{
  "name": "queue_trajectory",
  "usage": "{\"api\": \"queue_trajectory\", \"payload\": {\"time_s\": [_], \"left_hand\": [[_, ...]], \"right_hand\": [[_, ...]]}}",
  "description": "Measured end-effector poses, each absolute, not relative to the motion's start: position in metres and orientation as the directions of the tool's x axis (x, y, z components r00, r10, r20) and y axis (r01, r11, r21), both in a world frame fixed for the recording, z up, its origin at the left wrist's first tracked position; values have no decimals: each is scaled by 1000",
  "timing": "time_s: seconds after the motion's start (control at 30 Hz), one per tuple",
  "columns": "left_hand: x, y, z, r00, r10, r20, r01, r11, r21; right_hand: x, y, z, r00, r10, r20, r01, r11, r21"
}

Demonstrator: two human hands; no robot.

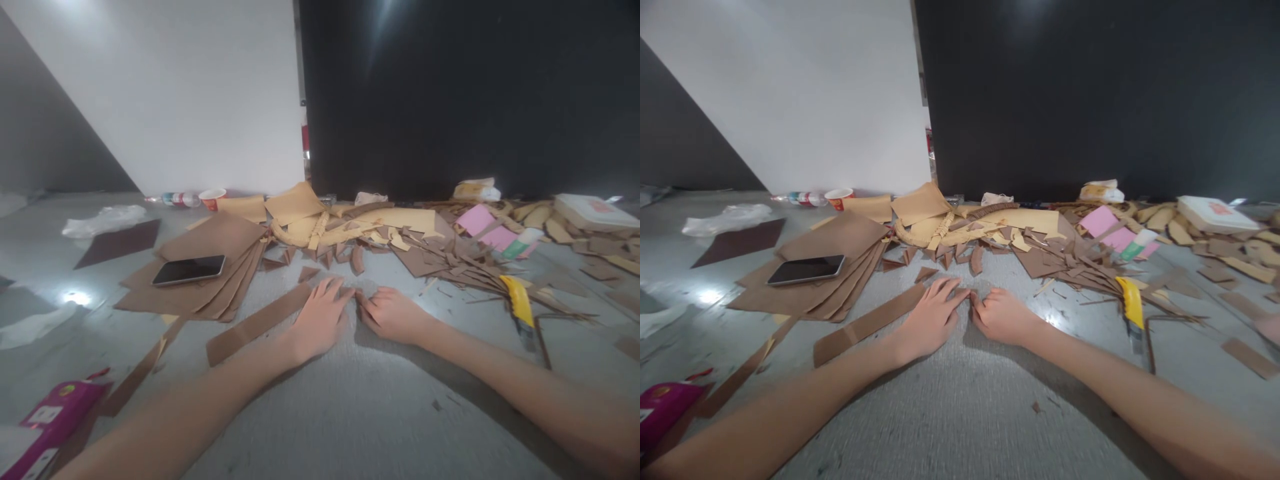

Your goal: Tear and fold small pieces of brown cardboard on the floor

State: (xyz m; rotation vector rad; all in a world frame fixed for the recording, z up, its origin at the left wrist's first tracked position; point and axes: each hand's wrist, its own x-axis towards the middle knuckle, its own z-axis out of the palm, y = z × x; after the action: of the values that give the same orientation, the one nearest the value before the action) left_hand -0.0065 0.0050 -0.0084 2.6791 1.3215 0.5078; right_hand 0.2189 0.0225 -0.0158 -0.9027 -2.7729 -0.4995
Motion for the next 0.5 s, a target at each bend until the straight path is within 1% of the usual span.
{"api": "queue_trajectory", "payload": {"time_s": [0.23,0.5], "left_hand": [[-8,6,-10,576,778,250,738,-627,251],[-8,5,-9,579,779,241,740,-626,244]], "right_hand": [[220,21,-20,-786,442,431,585,758,290],[220,21,-19,-771,450,450,594,763,256]]}}
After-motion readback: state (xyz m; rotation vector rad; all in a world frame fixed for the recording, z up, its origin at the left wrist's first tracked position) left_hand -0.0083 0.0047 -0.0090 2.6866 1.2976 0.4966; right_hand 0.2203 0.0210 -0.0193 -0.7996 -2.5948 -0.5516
